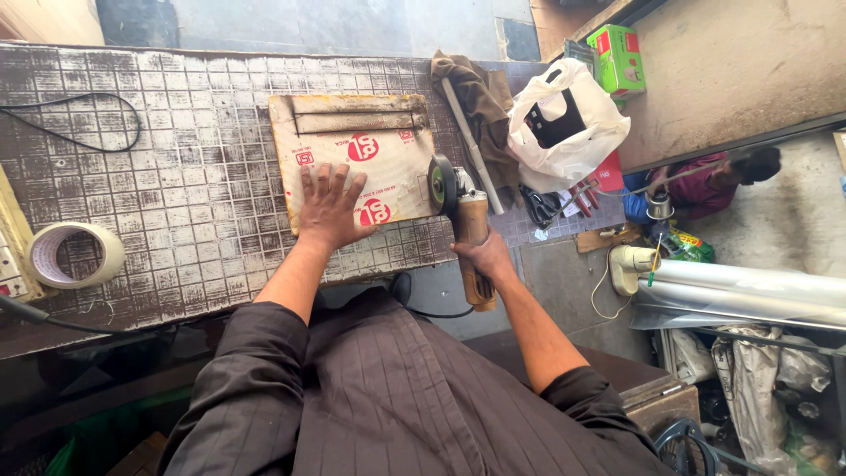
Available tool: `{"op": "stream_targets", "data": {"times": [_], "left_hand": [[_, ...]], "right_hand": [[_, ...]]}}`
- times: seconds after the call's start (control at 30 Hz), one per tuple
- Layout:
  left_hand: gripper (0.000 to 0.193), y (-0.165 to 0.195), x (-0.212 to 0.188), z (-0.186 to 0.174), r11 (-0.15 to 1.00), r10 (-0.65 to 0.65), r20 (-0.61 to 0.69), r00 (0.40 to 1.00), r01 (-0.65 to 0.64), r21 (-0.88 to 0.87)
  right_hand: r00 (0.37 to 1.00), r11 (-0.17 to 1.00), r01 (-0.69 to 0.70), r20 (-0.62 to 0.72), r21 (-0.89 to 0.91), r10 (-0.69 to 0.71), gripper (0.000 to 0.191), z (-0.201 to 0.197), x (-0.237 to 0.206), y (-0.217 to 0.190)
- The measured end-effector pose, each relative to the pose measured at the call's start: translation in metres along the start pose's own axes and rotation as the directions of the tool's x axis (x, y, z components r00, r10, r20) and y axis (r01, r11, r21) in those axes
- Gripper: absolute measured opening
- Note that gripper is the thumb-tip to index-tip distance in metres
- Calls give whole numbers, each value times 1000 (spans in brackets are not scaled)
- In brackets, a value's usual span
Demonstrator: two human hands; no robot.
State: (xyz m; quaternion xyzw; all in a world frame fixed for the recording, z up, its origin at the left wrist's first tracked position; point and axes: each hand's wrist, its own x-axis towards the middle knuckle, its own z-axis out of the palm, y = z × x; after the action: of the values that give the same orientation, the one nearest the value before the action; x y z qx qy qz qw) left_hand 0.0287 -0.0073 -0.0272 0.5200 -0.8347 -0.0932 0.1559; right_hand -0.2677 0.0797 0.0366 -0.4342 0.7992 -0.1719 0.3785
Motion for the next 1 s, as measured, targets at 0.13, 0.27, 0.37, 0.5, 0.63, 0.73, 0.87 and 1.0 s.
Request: {"op": "stream_targets", "data": {"times": [0.13,0.27,0.37,0.5,0.63,0.73,0.87,1.0], "left_hand": [[111,1,0,0,1000,-2,-2,1000,2,-7],[112,1,0,0,1000,1,2,1000,-1,6],[112,0,0,0,1000,-3,5,1000,3,-9],[113,1,1,0,1000,-8,24,1000,7,2],[113,1,2,-1,1000,-10,34,999,9,21],[112,0,1,0,1000,-9,22,1000,9,12],[111,0,0,1,1000,-1,-13,1000,1,-6],[110,0,1,1,1000,-2,-11,1000,1,-2]], "right_hand": [[1000,1000,24,-13,-4,-24,62,2,2,-4],[999,999,34,-15,-26,-34,60,2,5,-7],[999,998,44,-2,35,-43,59,3,6,-8],[999,999,55,-2,0,-55,60,2,7,-9],[998,998,60,-26,-21,-60,64,2,8,-10],[998,998,60,-15,27,-59,66,2,8,-10],[999,999,39,12,15,-39,64,0,8,-11],[999,999,52,-5,-2,-52,64,0,9,-10]]}}
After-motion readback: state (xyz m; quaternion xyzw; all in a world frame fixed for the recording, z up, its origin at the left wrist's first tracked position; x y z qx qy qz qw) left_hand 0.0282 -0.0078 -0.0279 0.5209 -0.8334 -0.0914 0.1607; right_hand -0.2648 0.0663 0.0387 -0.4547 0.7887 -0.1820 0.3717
